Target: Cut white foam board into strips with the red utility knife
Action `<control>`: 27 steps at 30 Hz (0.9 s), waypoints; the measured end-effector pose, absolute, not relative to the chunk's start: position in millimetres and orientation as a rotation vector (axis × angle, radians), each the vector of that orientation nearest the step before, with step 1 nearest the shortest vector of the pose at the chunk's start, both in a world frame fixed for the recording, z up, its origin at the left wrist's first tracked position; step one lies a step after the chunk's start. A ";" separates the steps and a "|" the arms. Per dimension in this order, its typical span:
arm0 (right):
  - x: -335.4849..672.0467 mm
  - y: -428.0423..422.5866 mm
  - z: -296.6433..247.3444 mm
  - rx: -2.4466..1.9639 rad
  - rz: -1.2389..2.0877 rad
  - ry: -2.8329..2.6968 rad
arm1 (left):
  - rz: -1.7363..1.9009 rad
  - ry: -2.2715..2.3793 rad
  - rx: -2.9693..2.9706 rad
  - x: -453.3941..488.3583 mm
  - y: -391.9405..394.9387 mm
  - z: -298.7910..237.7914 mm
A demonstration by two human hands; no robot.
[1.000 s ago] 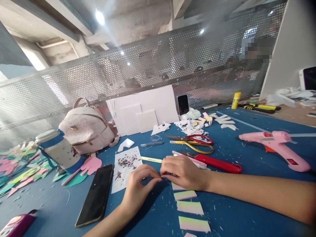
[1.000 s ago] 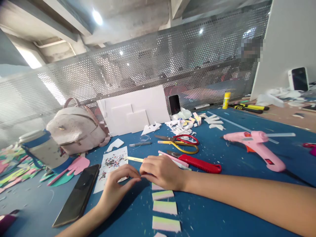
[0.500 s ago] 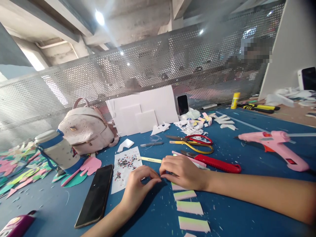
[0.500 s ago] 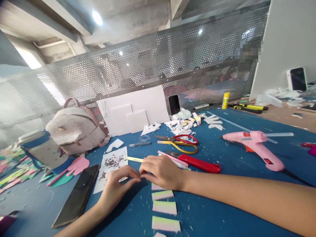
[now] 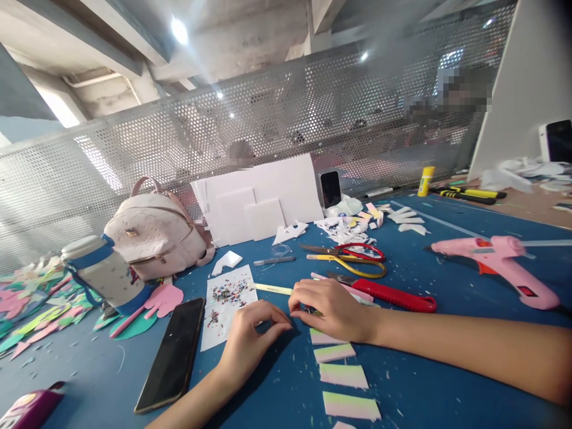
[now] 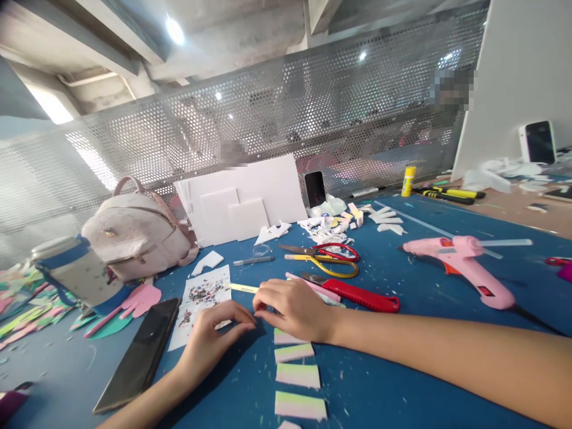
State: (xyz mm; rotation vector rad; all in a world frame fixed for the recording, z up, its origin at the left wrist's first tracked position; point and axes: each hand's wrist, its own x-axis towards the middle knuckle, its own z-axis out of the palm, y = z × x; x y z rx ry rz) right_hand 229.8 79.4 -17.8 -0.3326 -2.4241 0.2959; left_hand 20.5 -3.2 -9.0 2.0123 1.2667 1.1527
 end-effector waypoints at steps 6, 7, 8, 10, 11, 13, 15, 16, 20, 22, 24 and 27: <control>229.1 80.7 -18.6 -0.331 0.300 -2.453 | 1.121 1.138 2.059 24.7 -6.8 -6.8; 229.1 81.0 -18.9 -0.330 0.300 -2.456 | 1.116 1.116 2.074 25.6 -7.8 -6.8; 229.2 81.3 -19.2 -0.332 0.299 -2.458 | 1.109 1.096 2.090 26.4 -8.7 -6.6; 229.4 81.7 -19.6 -0.338 0.303 -2.457 | 1.087 1.061 2.122 26.6 -9.4 -4.6; 229.5 81.7 -19.7 -0.340 0.307 -2.458 | 1.077 1.051 2.139 25.2 -8.8 -2.3; 229.7 81.6 -19.5 -0.342 0.313 -2.458 | 1.057 1.076 2.167 17.0 -4.9 5.3; 229.9 81.4 -19.1 -0.338 0.326 -2.457 | 1.043 1.183 2.189 0.2 2.5 15.3; 230.0 81.3 -18.8 -0.334 0.334 -2.456 | 1.042 1.258 2.200 -11.4 7.4 20.4; 230.5 81.3 -18.3 -0.316 0.343 -2.444 | 0.960 1.714 2.190 -64.9 29.7 32.2; 230.4 81.2 -18.4 -0.323 0.332 -2.439 | 0.872 1.777 2.182 -86.7 39.5 31.6; 230.0 81.1 -18.5 -0.333 0.321 -2.439 | 0.799 1.805 2.181 -101.0 46.4 28.2; 229.3 81.1 -18.7 -0.339 0.309 -2.434 | 0.709 1.838 2.182 -109.8 50.5 22.5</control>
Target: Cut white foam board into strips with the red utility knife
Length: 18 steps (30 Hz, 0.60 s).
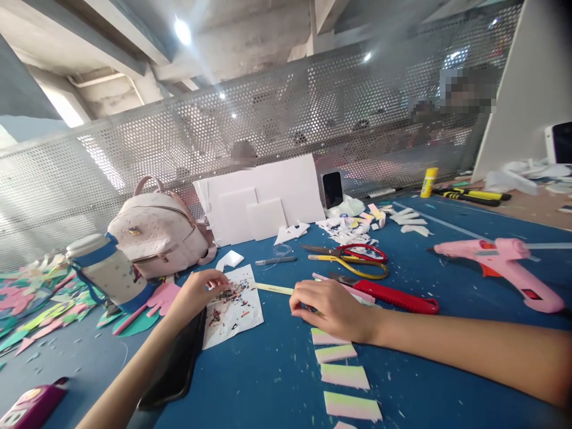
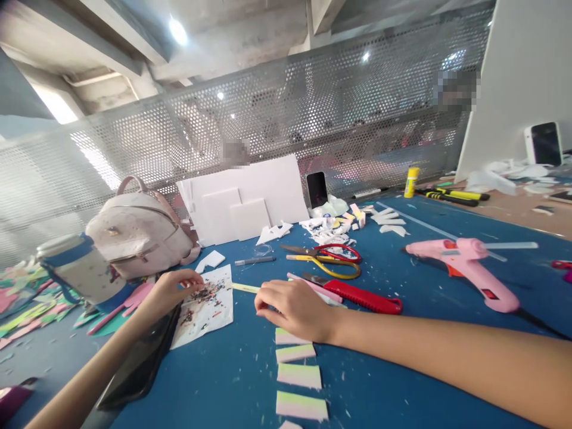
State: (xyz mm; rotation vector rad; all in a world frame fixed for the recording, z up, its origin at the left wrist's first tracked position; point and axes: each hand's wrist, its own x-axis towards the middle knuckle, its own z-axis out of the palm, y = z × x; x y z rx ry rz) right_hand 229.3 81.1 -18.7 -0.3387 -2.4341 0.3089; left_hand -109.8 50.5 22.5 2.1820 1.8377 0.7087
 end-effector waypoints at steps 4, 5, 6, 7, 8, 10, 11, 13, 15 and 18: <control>229.4 81.2 -19.2 -0.331 0.322 -2.438 | 0.560 1.797 2.184 -108.9 49.2 18.8; 229.5 81.3 -19.3 -0.331 0.326 -2.439 | 0.534 1.786 2.183 -108.1 48.7 18.5; 229.7 81.3 -19.5 -0.330 0.328 -2.440 | 0.513 1.778 2.182 -107.4 48.3 18.2; 229.8 81.4 -19.6 -0.331 0.330 -2.441 | 0.498 1.774 2.181 -107.0 48.3 17.9; 229.8 81.5 -19.6 -0.332 0.330 -2.440 | 0.484 1.771 2.182 -106.8 48.4 17.5; 229.9 81.8 -19.7 -0.336 0.331 -2.443 | 0.463 1.768 2.186 -106.9 49.2 16.6; 229.9 82.0 -19.7 -0.339 0.330 -2.444 | 0.454 1.768 2.188 -106.9 49.7 16.1; 229.9 82.3 -19.7 -0.345 0.326 -2.445 | 0.443 1.770 2.191 -106.5 50.4 14.9; 230.1 82.4 -19.7 -0.348 0.323 -2.448 | 0.434 1.765 2.193 -105.4 50.4 14.1; 230.4 81.7 -19.7 -0.350 0.322 -2.451 | 0.425 1.754 2.199 -102.9 49.2 14.3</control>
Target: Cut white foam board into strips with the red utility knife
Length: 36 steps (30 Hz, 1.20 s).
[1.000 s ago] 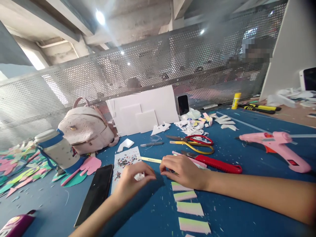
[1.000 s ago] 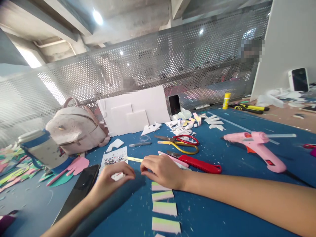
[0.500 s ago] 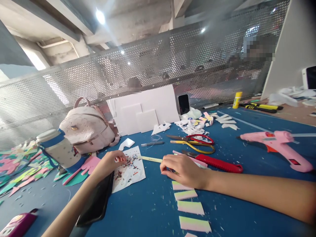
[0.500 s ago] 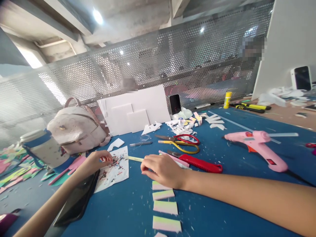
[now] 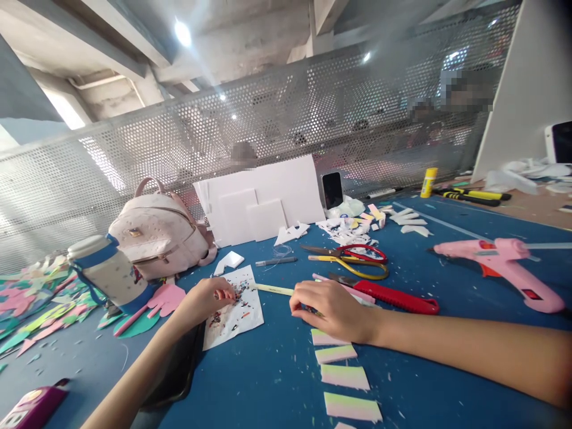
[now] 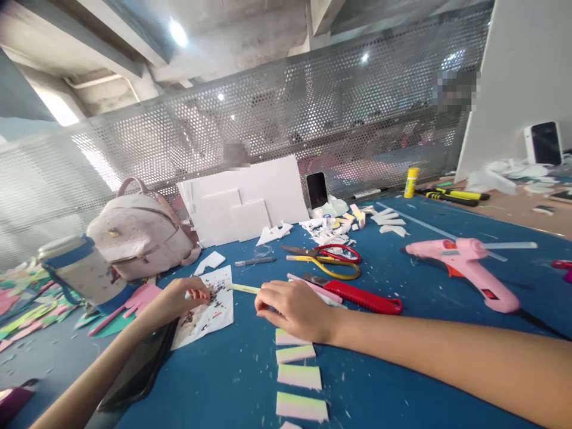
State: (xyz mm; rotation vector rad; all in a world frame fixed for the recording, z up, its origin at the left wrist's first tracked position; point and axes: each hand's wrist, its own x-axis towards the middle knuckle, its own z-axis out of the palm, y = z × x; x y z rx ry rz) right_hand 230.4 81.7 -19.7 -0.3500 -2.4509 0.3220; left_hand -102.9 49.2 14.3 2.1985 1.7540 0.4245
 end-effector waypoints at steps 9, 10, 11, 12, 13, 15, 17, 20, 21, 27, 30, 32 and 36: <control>230.5 80.9 -20.8 -0.356 0.331 -2.450 | 0.359 1.757 2.177 -101.1 48.3 16.0; 230.5 81.1 -20.7 -0.356 0.331 -2.452 | 0.357 1.758 2.175 -101.2 48.6 15.6; 230.5 81.3 -20.5 -0.355 0.331 -2.452 | 0.357 1.761 2.174 -101.3 48.8 15.3; 230.5 81.5 -20.4 -0.354 0.333 -2.452 | 0.357 1.764 2.173 -101.4 49.0 15.1; 230.5 81.6 -20.2 -0.352 0.335 -2.451 | 0.359 1.767 2.174 -101.4 49.0 15.2; 230.3 81.8 -20.0 -0.350 0.338 -2.450 | 0.364 1.769 2.178 -101.6 48.8 15.4; 230.0 81.8 -20.2 -0.348 0.336 -2.449 | 0.365 1.766 2.183 -102.0 48.5 15.3; 229.4 81.9 -20.4 -0.348 0.329 -2.449 | 0.355 1.756 2.191 -102.9 48.2 14.1; 229.2 81.9 -20.4 -0.347 0.330 -2.452 | 0.352 1.755 2.193 -103.2 48.1 13.8; 229.0 82.5 -19.6 -0.357 0.344 -2.457 | 0.404 1.751 2.224 -102.5 47.3 14.8; 229.5 82.3 -19.1 -0.355 0.338 -2.459 | 0.459 1.739 2.254 -101.8 49.2 10.9; 229.9 81.9 -18.9 -0.354 0.329 -2.462 | 0.471 1.733 2.264 -101.7 51.4 5.6; 230.2 80.9 -18.5 -0.365 0.323 -2.458 | 0.478 1.729 2.274 -100.7 54.2 -3.4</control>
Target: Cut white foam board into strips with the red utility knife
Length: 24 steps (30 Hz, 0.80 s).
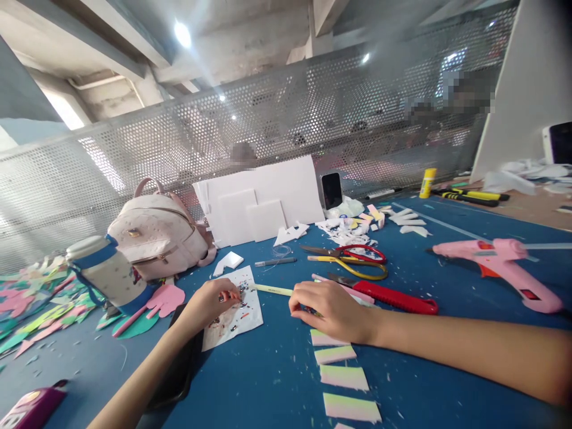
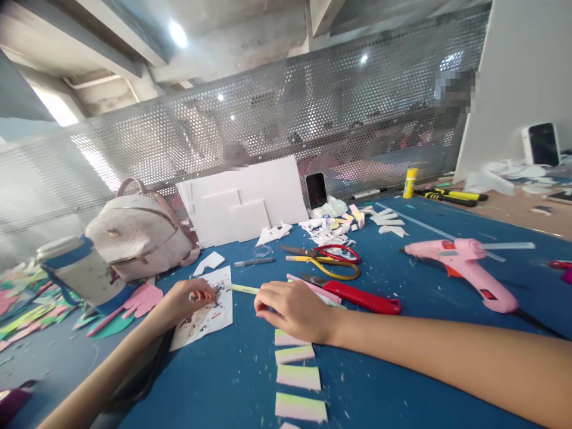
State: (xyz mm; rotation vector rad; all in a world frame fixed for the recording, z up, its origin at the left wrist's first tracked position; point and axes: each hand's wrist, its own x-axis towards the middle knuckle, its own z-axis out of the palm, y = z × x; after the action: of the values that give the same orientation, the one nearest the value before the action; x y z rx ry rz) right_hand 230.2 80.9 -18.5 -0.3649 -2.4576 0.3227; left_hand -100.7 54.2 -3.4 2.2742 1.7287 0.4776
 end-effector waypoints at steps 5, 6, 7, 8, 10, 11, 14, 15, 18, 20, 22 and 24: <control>229.9 80.5 -18.0 -0.354 0.336 -2.461 | 0.509 1.727 2.301 -95.2 49.2 -2.8; 229.8 80.7 -18.0 -0.355 0.338 -2.463 | 0.519 1.730 2.306 -93.7 47.6 -1.8; 229.8 80.9 -18.1 -0.357 0.339 -2.463 | 0.533 1.734 2.310 -92.3 46.2 -0.7; 229.8 81.2 -18.3 -0.360 0.339 -2.464 | 0.552 1.740 2.311 -90.8 44.9 0.6; 230.0 81.7 -18.5 -0.367 0.337 -2.462 | 0.606 1.749 2.303 -87.8 43.2 3.6; 230.1 81.8 -18.6 -0.368 0.336 -2.460 | 0.640 1.747 2.294 -85.8 42.5 5.4; 230.5 81.7 -18.7 -0.358 0.331 -2.448 | 0.766 1.708 2.249 -74.8 39.6 10.6; 230.5 81.5 -18.7 -0.354 0.329 -2.441 | 0.815 1.688 2.226 -68.8 37.9 11.5; 230.0 80.6 -18.3 -0.345 0.324 -2.416 | 0.962 1.622 2.123 -43.5 29.2 9.3; 229.6 79.6 -17.5 -0.336 0.327 -2.395 | 1.018 1.566 2.055 -23.2 21.6 4.1; 229.3 78.4 -16.1 -0.320 0.336 -2.365 | 1.062 1.508 1.969 -4.0 14.1 -2.0; 229.3 77.1 -14.6 -0.296 0.347 -2.329 | 1.147 1.410 1.781 10.8 8.0 -6.8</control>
State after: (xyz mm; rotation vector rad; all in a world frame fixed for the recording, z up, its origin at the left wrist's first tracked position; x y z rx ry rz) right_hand 229.3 77.1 -14.6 -0.2963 -2.3286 0.3465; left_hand 10.8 8.0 -6.8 1.7806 1.4098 1.1467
